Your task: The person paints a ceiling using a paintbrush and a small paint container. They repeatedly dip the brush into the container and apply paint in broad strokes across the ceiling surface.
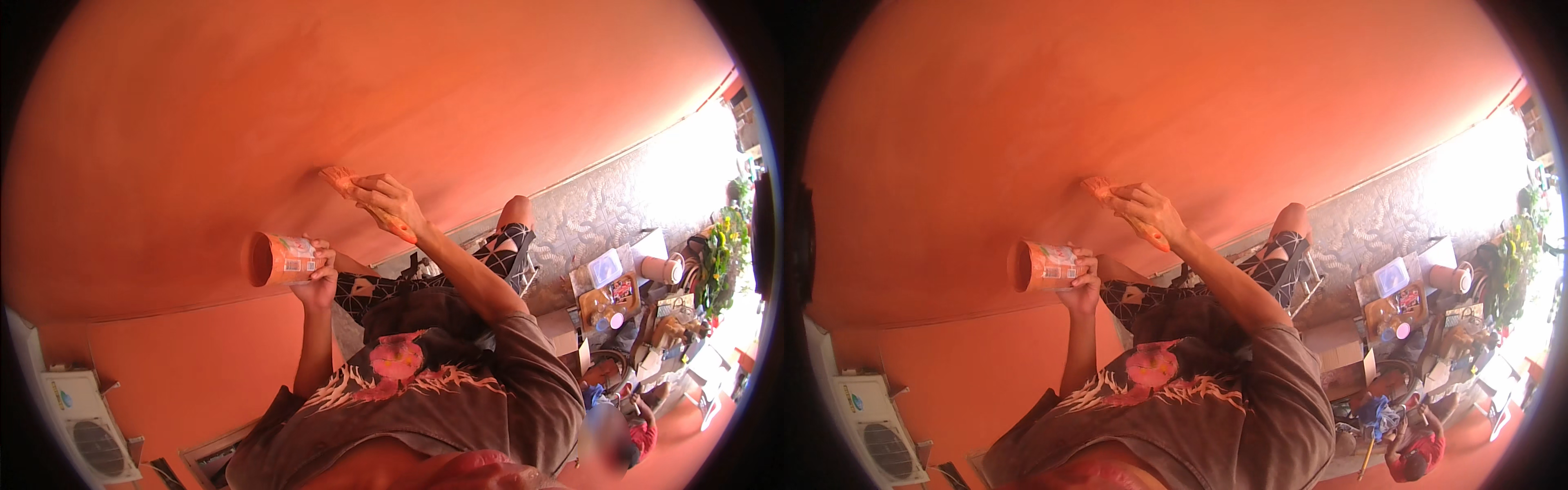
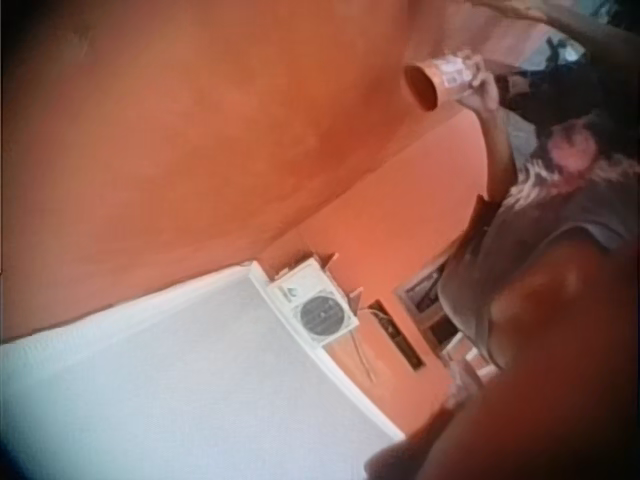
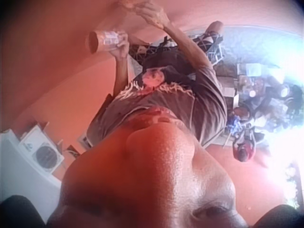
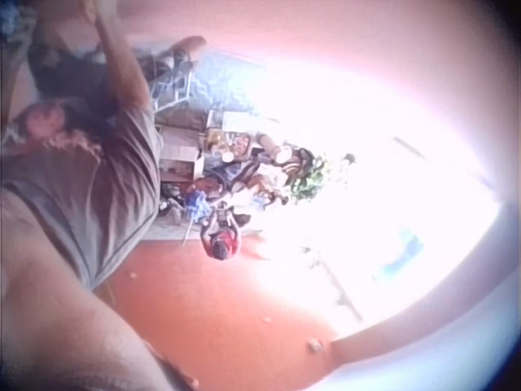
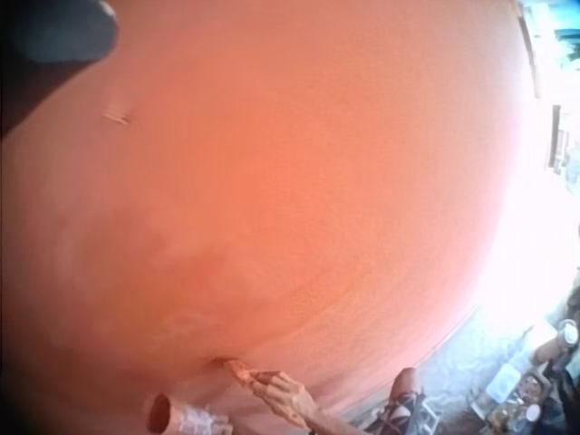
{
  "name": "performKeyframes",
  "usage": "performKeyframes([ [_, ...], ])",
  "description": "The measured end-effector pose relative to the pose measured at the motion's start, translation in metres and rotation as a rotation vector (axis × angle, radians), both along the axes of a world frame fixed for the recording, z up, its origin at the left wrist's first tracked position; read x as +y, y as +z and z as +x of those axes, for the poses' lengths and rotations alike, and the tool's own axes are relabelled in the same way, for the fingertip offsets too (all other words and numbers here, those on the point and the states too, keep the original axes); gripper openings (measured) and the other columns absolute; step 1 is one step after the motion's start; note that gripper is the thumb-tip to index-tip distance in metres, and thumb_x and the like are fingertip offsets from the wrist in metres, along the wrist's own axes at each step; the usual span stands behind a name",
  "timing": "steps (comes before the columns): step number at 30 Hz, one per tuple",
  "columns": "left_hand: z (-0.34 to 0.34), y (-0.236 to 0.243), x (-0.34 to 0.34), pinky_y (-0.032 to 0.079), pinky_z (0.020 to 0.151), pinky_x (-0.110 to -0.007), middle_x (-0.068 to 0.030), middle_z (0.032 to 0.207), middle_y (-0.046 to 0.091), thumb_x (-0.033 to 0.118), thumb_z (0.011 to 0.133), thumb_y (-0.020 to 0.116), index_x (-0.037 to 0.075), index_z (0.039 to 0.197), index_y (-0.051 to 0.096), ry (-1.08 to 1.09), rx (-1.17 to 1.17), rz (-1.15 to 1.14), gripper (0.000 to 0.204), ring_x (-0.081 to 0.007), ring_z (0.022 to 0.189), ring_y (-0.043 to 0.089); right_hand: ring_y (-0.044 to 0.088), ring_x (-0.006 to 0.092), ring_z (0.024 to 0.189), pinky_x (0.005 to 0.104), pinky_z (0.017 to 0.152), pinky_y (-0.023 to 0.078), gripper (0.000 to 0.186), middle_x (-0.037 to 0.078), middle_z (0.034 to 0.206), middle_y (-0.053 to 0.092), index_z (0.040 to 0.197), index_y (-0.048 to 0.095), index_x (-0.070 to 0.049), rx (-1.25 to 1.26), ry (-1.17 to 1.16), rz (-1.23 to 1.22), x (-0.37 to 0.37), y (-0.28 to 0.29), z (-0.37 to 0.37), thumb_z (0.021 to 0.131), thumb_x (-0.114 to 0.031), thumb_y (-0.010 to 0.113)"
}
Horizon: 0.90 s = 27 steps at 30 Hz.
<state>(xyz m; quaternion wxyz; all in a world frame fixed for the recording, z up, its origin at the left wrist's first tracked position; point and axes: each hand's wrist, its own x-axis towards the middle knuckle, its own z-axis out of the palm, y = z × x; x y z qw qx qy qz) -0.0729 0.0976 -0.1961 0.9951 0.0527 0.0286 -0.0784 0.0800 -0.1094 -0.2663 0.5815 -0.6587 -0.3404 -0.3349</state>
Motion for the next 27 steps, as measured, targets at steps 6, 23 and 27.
performKeyframes([
  [6,0.001,-0.003,-0.003,0.058,0.07,-0.03,-0.0159,0.125,0.049,0.032,0.091,0.067,0.005,0.14,0.05,0.004,-0.011,-0.022,0.058,-0.0272,0.112,0.05,0.061,0.0248,0.119,0.0359,0.097,0.051,0.034,0.013,0.131,0.063,0.13,0.062,-0.003,0.17,-0.512,0.146,-0.132,-0.083,0.103,0.096,-0.007,0.057],
  [23,0.001,-0.006,-0.003,0.057,0.071,-0.031,-0.0158,0.125,0.05,0.031,0.089,0.068,0.005,0.138,0.052,0.064,-0.026,-0.031,0.058,-0.0272,0.112,0.051,0.061,0.0313,0.118,0.0417,0.099,0.051,0.037,0.012,0.127,0.066,0.123,0.069,-0.01,-0.015,0.027,-0.143,-0.006,-0.006,0.02,0.086,-0.013,0.065],
  [27,0.001,-0.014,-0.005,0.057,0.071,-0.03,-0.0156,0.125,0.05,0.031,0.09,0.068,0.005,0.138,0.052,0.057,-0.027,-0.065,0.057,-0.0271,0.112,0.052,0.063,0.024,0.112,0.0357,0.097,0.049,0.035,0.012,0.13,0.065,0.13,0.064,-0.003,0.037,-0.5,0.119,-0.147,-0.033,0.117,0.099,-0.014,0.052],
])
